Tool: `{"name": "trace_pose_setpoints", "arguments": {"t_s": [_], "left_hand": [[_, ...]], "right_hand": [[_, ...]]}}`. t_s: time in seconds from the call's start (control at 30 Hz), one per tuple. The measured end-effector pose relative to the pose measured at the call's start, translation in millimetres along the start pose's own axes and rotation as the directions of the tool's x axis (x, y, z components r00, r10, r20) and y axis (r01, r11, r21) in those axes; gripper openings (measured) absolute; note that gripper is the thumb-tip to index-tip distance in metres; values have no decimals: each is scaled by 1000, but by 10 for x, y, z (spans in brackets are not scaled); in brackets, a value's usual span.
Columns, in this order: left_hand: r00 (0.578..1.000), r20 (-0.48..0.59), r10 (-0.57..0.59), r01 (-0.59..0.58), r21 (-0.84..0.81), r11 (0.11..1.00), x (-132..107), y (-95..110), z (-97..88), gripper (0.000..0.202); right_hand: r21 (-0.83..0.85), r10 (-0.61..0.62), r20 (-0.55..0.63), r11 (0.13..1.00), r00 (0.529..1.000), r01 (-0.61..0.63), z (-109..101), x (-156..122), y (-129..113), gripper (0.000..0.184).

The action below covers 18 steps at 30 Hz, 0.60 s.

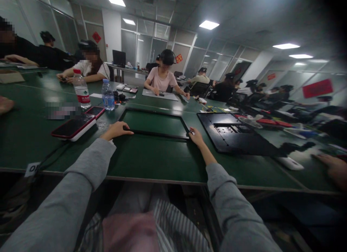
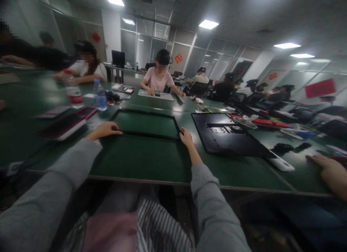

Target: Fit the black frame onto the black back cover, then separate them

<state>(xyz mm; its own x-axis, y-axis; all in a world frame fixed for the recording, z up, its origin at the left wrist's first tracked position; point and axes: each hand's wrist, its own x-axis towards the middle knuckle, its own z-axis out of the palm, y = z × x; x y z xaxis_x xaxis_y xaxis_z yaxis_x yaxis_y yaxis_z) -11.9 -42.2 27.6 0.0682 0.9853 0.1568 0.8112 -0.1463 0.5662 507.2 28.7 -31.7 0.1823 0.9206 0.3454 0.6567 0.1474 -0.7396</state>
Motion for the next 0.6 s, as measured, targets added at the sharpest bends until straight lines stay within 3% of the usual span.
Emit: {"name": "trace_pose_setpoints", "arguments": {"t_s": [0.2, 0.6], "left_hand": [[1000, 15, -16, 15, 64, 998, 86, -127, 59, 49], [1000, -11, -26, 26, 29, 999, 80, -112, 44, 47]], "right_hand": [[37, 15, -10, 999, 1000, -14, -11, -5, -43, 46], [176, 51, -34, 983, 998, -44, -14, 16, -73, 44]]}}
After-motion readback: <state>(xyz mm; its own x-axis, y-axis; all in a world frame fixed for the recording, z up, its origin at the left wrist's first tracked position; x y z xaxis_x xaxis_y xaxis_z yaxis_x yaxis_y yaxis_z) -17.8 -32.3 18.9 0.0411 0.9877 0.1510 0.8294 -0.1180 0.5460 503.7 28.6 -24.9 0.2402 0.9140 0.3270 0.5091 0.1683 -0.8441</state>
